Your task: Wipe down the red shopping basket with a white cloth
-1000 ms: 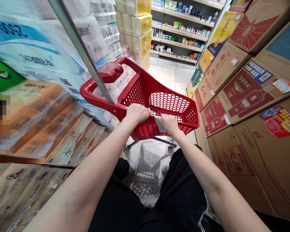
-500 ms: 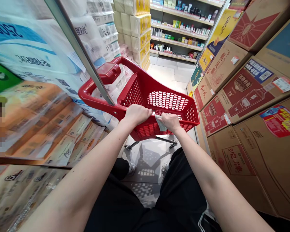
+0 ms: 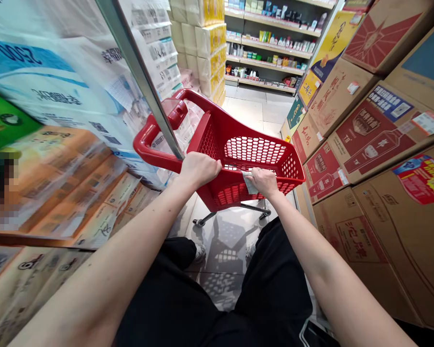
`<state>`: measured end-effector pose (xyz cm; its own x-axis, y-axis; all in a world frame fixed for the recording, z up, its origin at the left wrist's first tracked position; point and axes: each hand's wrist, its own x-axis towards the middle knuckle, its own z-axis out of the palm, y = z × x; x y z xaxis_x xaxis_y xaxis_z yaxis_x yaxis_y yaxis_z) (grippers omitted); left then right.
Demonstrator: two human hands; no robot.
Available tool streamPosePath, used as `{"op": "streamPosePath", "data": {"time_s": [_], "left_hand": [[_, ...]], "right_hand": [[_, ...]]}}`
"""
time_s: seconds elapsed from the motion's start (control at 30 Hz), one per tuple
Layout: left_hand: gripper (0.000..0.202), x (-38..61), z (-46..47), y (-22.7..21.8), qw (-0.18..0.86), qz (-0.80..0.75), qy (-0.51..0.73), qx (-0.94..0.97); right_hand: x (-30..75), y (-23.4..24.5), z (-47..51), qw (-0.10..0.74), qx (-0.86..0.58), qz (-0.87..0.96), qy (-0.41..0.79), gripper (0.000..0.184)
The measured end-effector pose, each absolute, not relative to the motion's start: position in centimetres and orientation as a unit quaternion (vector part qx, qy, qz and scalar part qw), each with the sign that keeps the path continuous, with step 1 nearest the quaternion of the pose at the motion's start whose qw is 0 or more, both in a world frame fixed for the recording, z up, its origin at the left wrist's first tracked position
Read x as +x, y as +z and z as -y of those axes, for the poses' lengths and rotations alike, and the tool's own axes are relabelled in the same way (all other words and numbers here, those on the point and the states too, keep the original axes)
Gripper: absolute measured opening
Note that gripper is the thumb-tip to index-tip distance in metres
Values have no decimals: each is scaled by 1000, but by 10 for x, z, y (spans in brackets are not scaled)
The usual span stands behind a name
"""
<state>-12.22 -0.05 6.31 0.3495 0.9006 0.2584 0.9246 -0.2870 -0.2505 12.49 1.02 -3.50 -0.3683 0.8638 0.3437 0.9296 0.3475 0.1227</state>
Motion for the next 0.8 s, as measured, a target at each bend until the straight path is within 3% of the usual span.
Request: {"op": "streamPosePath", "data": {"time_s": [0.17, 0.5, 0.8], "left_hand": [[60, -107, 2, 60, 176, 562, -41, -807], [59, -111, 0, 59, 187, 567, -50, -801], [60, -124, -1, 57, 196, 557, -46, -806]], "right_hand": [[126, -35, -6, 134, -578, 790, -156, 64], [126, -2, -12, 30, -523, 851, -38, 59], [82, 10, 2, 74, -550, 831, -28, 62]]}}
